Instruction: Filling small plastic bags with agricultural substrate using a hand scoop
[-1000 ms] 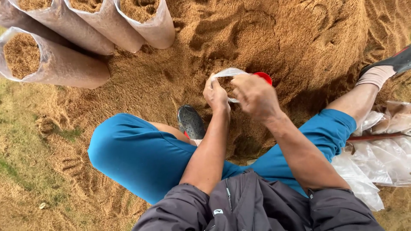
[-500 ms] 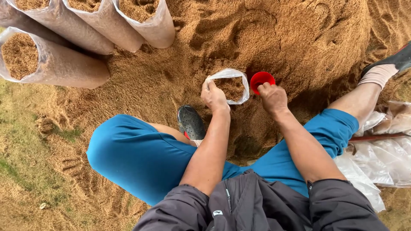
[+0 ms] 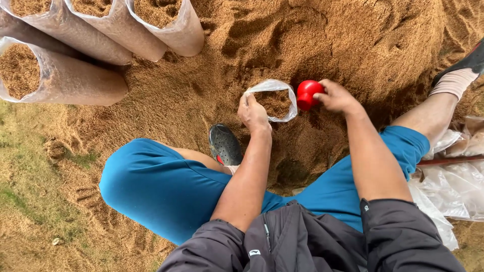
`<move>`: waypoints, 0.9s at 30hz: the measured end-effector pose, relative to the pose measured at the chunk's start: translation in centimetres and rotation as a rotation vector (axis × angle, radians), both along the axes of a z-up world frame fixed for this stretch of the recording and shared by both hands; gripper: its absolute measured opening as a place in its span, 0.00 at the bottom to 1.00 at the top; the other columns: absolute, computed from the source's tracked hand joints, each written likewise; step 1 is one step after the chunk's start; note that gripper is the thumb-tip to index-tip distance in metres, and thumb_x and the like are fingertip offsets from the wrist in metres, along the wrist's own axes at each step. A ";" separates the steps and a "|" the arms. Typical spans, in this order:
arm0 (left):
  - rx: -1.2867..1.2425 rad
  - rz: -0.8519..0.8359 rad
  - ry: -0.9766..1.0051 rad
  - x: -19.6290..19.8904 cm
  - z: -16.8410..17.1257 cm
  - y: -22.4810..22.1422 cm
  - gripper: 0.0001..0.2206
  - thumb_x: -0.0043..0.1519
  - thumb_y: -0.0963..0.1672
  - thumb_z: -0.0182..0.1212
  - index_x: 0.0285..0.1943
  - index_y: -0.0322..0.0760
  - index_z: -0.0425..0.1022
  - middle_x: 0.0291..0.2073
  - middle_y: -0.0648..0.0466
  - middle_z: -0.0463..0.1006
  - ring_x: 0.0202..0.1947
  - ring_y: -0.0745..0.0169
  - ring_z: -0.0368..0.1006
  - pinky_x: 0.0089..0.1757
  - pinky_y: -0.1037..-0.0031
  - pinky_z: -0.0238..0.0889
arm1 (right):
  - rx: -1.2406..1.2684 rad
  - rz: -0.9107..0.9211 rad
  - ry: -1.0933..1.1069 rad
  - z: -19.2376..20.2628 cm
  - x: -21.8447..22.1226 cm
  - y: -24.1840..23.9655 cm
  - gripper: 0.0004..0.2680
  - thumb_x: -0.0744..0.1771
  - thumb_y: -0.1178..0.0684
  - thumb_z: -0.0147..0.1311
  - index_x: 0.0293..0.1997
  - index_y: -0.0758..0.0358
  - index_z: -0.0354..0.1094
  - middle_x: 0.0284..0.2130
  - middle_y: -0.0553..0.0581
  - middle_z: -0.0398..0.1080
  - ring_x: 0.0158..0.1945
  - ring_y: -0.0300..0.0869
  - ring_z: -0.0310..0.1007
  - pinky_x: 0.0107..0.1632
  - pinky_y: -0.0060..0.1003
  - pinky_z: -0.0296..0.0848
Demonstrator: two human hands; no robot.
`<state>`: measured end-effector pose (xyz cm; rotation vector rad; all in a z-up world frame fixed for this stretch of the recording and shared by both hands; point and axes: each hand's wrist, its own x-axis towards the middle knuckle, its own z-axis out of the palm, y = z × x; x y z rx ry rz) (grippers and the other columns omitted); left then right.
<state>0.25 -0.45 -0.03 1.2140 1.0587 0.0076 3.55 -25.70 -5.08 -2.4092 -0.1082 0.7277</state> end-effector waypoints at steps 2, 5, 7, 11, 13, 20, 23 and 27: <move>0.000 -0.012 -0.009 0.2 -0.5 -0.1 0.16 0.71 0.45 0.47 0.63 0.38 0.75 0.59 0.42 0.76 0.66 0.43 0.67 0.64 0.53 0.57 | 0.202 -0.323 0.111 -0.4 0.6 -1.2 0.18 0.70 0.57 0.52 0.68 0.73 0.58 0.49 0.76 0.72 0.55 0.58 0.69 0.60 0.52 0.65; -0.007 -0.014 -0.013 0.2 -0.5 -0.2 0.16 0.71 0.46 0.47 0.62 0.40 0.75 0.59 0.43 0.77 0.66 0.43 0.66 0.63 0.52 0.57 | 0.147 -0.377 0.039 -4.0 1.4 -3.3 0.16 0.71 0.54 0.57 0.66 0.67 0.62 0.49 0.74 0.73 0.54 0.60 0.73 0.58 0.54 0.68; -0.006 -0.030 -0.003 0.1 0.0 -0.2 0.16 0.71 0.46 0.47 0.63 0.40 0.75 0.59 0.43 0.77 0.66 0.42 0.66 0.63 0.51 0.57 | -0.004 -0.339 -0.030 -4.2 1.4 -2.7 0.15 0.70 0.51 0.60 0.63 0.62 0.66 0.47 0.70 0.75 0.53 0.60 0.74 0.56 0.54 0.70; 0.001 -0.099 -0.048 0.3 0.4 -0.5 0.16 0.71 0.45 0.47 0.65 0.38 0.73 0.62 0.38 0.73 0.67 0.38 0.64 0.62 0.49 0.58 | -0.422 -0.179 -0.229 -7.2 1.5 -2.6 0.11 0.69 0.43 0.59 0.57 0.44 0.70 0.43 0.55 0.78 0.48 0.52 0.79 0.52 0.50 0.76; 0.019 -0.117 -0.077 0.3 0.9 -0.5 0.16 0.71 0.44 0.47 0.66 0.37 0.72 0.62 0.37 0.72 0.67 0.36 0.64 0.62 0.48 0.57 | -0.410 -0.135 -0.346 -7.5 0.7 -1.4 0.08 0.70 0.45 0.57 0.52 0.49 0.70 0.39 0.56 0.77 0.41 0.52 0.80 0.47 0.47 0.78; 0.093 -0.196 -0.191 0.0 2.4 -0.2 0.19 0.68 0.42 0.56 0.68 0.32 0.68 0.64 0.32 0.69 0.67 0.32 0.62 0.63 0.42 0.56 | -0.513 -0.028 -0.702 -6.0 -1.9 0.3 0.03 0.71 0.51 0.56 0.43 0.55 0.70 0.34 0.52 0.72 0.31 0.45 0.79 0.37 0.40 0.80; 0.121 -0.199 -0.270 -0.6 1.4 -0.2 0.16 0.65 0.41 0.62 0.62 0.31 0.73 0.63 0.29 0.67 0.67 0.29 0.62 0.62 0.47 0.60 | -0.522 -0.021 -0.746 -4.5 -2.4 -0.1 0.03 0.71 0.52 0.57 0.42 0.55 0.70 0.35 0.52 0.70 0.33 0.44 0.79 0.37 0.38 0.80; 0.126 -0.199 -0.252 -0.6 -0.1 -0.4 0.12 0.65 0.42 0.63 0.56 0.35 0.77 0.63 0.32 0.68 0.67 0.32 0.62 0.63 0.48 0.59 | -0.509 -0.001 -0.826 -1.7 -3.7 -0.1 0.04 0.72 0.52 0.56 0.41 0.55 0.69 0.34 0.52 0.69 0.33 0.42 0.76 0.36 0.32 0.76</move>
